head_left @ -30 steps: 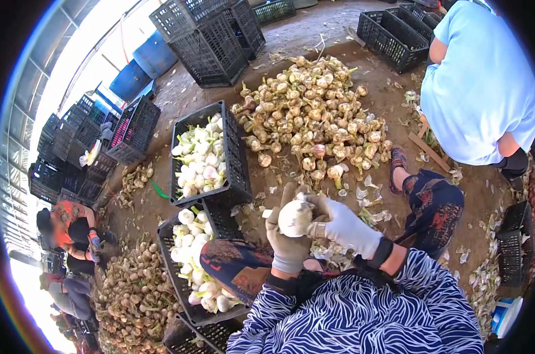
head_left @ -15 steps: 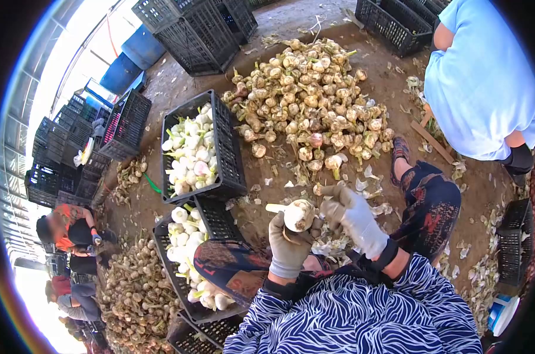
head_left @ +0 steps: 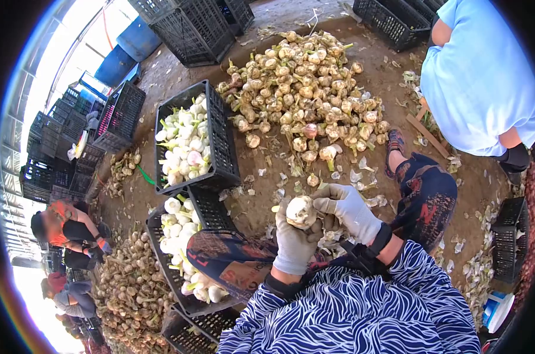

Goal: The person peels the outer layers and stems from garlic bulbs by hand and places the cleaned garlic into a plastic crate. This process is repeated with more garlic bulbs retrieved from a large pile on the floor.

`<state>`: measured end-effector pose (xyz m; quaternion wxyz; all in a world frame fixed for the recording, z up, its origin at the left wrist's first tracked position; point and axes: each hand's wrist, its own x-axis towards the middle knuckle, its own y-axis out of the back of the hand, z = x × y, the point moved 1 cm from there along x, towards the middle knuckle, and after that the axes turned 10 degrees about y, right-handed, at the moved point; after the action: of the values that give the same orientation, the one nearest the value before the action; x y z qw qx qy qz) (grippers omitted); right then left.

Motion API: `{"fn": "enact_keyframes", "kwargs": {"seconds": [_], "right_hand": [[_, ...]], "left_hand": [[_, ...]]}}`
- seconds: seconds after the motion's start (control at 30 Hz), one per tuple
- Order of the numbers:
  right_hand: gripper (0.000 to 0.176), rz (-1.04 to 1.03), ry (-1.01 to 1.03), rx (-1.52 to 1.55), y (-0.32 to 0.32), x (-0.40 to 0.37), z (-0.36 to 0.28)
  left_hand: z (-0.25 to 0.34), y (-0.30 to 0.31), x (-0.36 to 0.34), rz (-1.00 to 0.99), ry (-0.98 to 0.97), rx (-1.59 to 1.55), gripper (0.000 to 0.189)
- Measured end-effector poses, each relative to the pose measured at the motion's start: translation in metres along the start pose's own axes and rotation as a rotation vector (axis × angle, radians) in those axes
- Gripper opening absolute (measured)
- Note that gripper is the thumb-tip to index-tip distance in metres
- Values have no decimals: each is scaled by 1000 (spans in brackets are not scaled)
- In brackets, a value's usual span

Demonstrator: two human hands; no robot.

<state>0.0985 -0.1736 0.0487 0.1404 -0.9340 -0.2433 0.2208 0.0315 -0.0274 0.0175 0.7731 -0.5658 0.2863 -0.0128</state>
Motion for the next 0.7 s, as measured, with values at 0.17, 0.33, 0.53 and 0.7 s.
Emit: {"fn": "enact_keyframes", "kwargs": {"seconds": [0.17,0.33,0.53,0.7], "right_hand": [[68,68,528,-718,-14,1,8],[70,-40,232,-199,-15,-2,-6],[69,-21,217,-81,-20,-12,-10],[62,40,525,-731,-23,-13,-34]], "left_hand": [[-4,-33,-1,426,-178,-130,49],[-7,-14,-6,228,-258,140,40],[-3,-15,-13,145,-413,546,51],[12,-13,-16,367,-832,1250,69]]}}
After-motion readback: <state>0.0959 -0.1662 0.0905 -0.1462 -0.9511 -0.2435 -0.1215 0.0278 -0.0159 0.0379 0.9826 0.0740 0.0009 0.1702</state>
